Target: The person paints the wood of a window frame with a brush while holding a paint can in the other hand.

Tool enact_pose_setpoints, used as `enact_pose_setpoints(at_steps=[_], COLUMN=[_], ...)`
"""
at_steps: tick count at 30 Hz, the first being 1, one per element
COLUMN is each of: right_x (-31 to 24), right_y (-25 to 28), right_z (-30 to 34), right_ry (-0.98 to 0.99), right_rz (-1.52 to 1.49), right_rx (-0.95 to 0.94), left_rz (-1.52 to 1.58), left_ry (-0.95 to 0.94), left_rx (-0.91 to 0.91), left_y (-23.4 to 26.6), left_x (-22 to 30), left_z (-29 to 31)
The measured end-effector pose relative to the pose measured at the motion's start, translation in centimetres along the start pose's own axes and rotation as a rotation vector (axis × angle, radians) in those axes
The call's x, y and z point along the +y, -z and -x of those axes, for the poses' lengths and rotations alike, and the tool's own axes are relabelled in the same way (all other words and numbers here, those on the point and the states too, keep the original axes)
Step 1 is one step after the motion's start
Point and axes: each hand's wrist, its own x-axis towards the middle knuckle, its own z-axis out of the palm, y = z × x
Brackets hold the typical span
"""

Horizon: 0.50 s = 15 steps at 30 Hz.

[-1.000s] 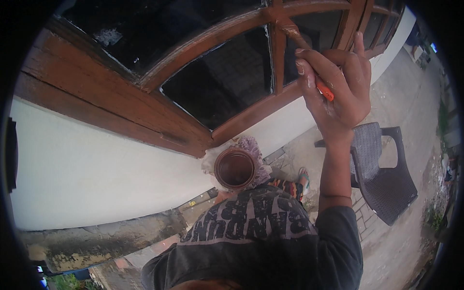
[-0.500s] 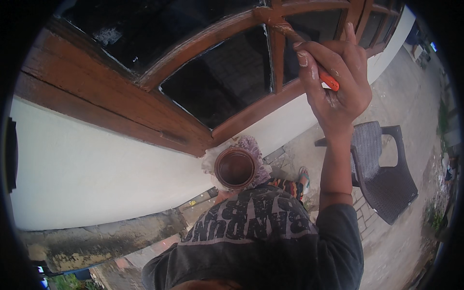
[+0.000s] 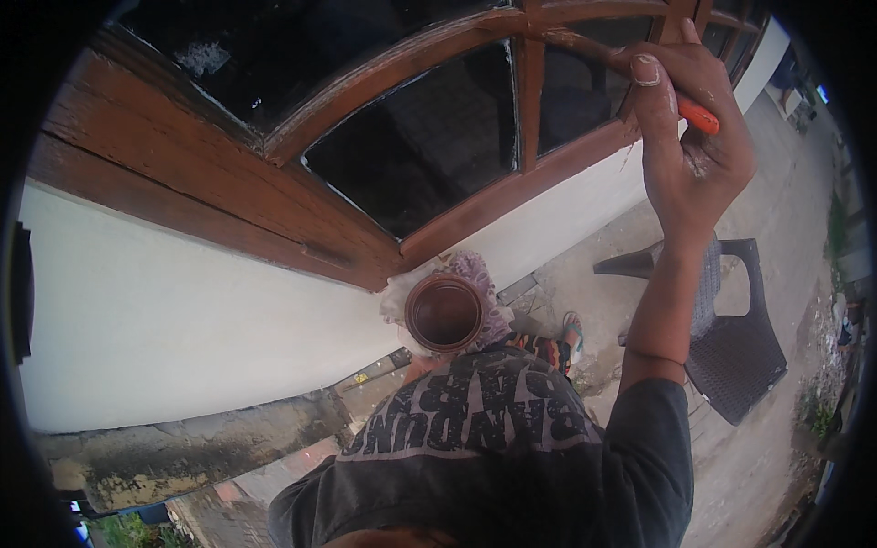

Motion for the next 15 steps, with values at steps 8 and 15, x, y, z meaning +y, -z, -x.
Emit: enact_pose_setpoints(at_steps=[8,15], right_x=[0.8,2.3], right_y=[-0.3,0.5], right_z=[0.1,0.7], right_ry=[-0.103,-0.223], right_rz=[0.005,-0.056], right_rx=[0.057,0.089], left_rz=[-0.146,0.175], left_ry=[-0.093,-0.007], left_rx=[-0.06,0.158], left_y=[-1.3,-2.7], left_x=[-0.2,0.2], left_z=[-0.2,-0.4])
